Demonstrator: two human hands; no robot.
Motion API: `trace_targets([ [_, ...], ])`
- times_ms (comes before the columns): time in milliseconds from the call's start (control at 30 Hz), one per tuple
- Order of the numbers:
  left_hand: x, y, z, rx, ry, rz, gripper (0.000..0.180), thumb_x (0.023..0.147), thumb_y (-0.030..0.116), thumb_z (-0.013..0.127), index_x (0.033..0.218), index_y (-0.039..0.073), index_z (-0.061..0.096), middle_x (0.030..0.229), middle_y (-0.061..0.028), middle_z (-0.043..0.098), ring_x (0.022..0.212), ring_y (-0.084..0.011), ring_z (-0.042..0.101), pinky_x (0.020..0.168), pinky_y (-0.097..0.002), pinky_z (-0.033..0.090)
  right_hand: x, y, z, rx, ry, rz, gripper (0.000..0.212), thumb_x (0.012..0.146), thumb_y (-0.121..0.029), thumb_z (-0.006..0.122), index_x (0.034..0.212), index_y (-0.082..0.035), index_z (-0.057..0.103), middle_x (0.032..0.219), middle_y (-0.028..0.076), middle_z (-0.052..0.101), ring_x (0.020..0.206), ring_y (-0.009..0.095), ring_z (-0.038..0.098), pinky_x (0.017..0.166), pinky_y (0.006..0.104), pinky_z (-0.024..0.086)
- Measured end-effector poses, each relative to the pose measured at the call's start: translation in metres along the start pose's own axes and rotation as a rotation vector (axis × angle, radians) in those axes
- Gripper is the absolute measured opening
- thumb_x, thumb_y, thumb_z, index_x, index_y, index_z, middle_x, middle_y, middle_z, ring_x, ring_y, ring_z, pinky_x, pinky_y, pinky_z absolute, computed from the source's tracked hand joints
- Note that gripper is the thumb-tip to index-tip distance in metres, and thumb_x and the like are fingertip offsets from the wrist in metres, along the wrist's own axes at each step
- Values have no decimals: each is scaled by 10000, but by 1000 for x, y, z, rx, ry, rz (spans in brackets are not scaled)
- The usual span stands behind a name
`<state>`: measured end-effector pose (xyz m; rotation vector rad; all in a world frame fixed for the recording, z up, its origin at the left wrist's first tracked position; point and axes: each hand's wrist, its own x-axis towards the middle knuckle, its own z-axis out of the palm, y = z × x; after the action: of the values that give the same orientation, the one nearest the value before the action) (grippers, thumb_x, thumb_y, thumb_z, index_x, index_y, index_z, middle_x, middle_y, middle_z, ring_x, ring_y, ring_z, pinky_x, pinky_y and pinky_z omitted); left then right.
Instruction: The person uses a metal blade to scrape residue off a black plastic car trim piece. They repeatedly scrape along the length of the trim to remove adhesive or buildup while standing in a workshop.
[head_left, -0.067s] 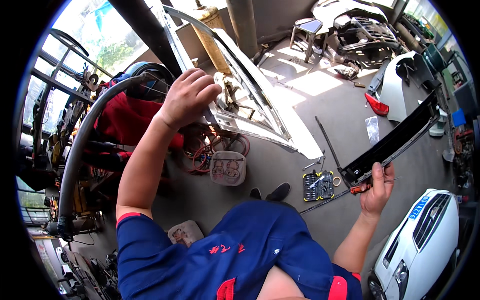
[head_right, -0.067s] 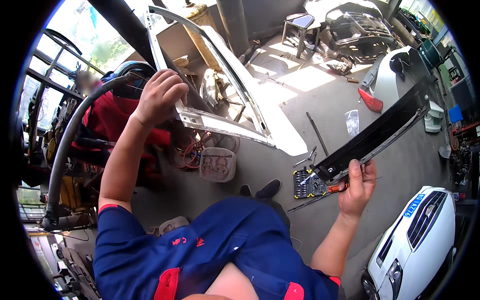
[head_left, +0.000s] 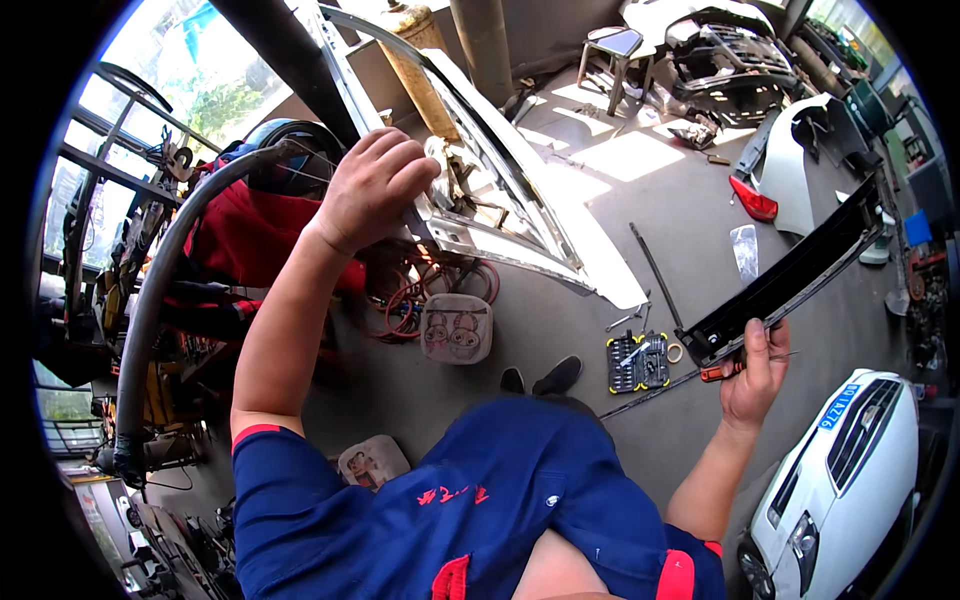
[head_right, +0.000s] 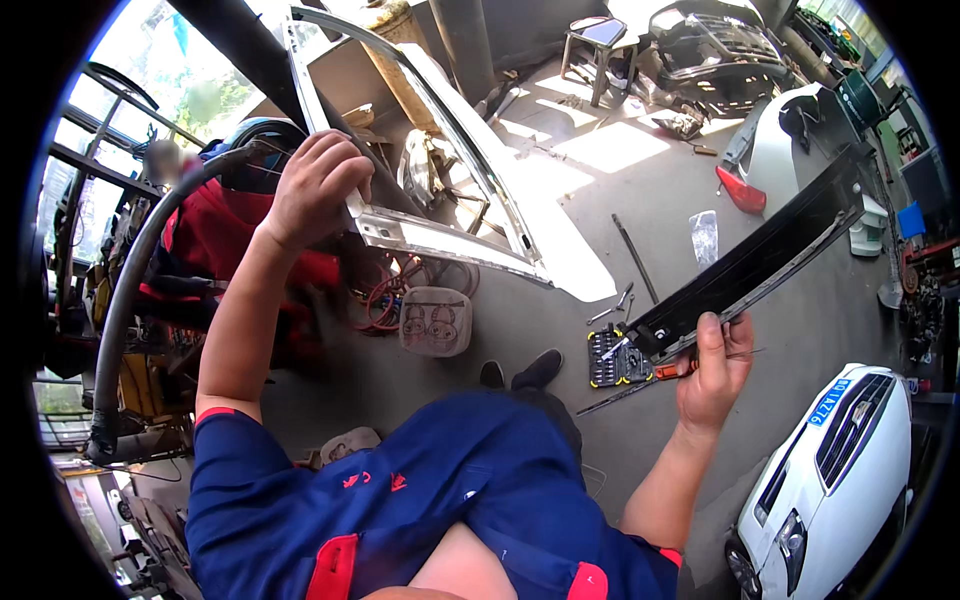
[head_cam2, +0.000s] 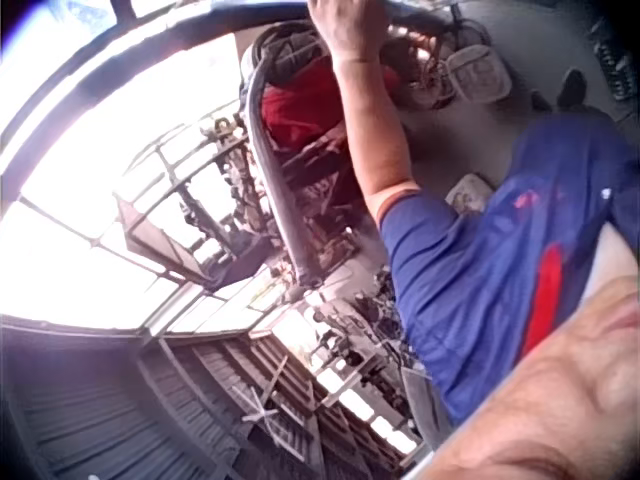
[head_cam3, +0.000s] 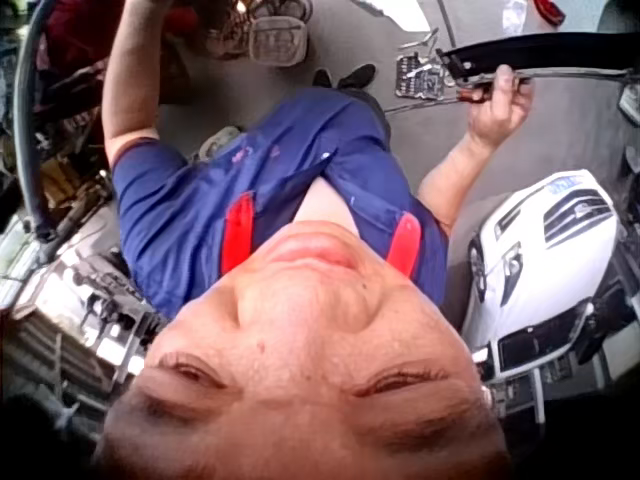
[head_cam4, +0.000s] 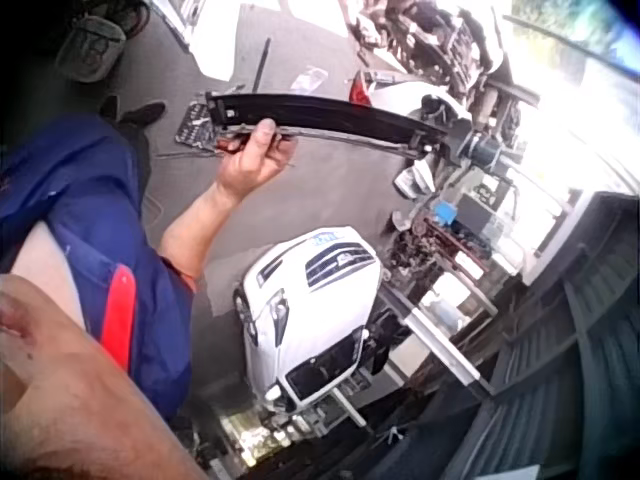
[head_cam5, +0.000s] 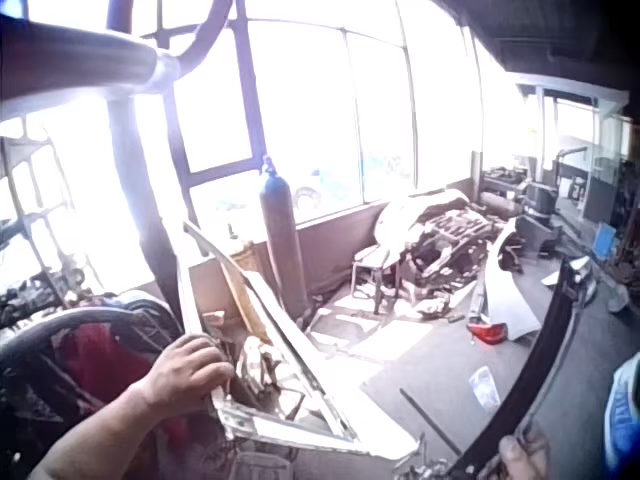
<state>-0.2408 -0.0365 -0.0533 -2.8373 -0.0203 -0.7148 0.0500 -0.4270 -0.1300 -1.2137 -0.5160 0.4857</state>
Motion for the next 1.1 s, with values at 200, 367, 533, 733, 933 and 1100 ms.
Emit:
trace_targets([
  [200, -11, 13, 11, 26, 143, -112, 394, 743, 89, 774, 1111, 114, 635, 1066, -76, 659, 1102, -310, 651, 1135, -489, 480, -37, 9, -2, 10, -114, -2, 281, 1046, -139, 578, 1300, -25, 616, 1019, 122, 728, 582, 53, 549, 476, 187, 405],
  [367, -27, 38, 5, 196, 174, -347, 680, 705, 64, 791, 1355, 135, 604, 1374, -92, 572, 1372, -338, 500, 1219, -509, 380, -46, 0, -15, 7, -415, 29, 375, 987, -170, 715, 1299, 16, 623, 1190, 200, 707, 822, 144, 689, 597, 205, 508],
  [533, -53, 123, -16, 33, 419, -512, 519, 782, 85, 726, 1288, 17, 632, 1264, -192, 623, 1128, -349, 623, 995, -435, 514, -4, -7, -8, -41, -811, 1, 357, 846, -142, 846, 1116, 51, 715, 1042, 183, 743, 913, 246, 711, 827, 355, 564],
  [733, -41, 252, -45, -1174, 568, -855, 816, 900, 485, 722, 1446, -73, 483, 1296, -223, 614, 1137, -294, 648, 1022, -415, 503, 45, -14, 70, -219, -1392, -162, 252, 776, -11, 788, 1019, -38, 729, 981, 125, 702, 796, 285, 695, 694, 344, 549],
  [933, -41, 297, -59, -1182, 935, -1237, 528, 1032, 239, 628, 1469, -31, 506, 1290, -216, 666, 1220, -316, 667, 1058, -431, 542, 22, 29, 123, -235, -1678, -68, 240, 866, -119, 796, 1067, -25, 706, 972, 157, 703, 881, 353, 688, 777, 404, 553],
  [1100, -68, 324, -56, -752, 1168, -1452, 239, 1063, 43, 535, 1251, 13, 680, 1075, -80, 750, 1034, -169, 707, 941, -326, 560, -4, 52, 148, -225, -1682, 15, 250, 969, -186, 782, 1108, 2, 693, 966, 22, 662, 906, 98, 606, 816, 267, 510],
])
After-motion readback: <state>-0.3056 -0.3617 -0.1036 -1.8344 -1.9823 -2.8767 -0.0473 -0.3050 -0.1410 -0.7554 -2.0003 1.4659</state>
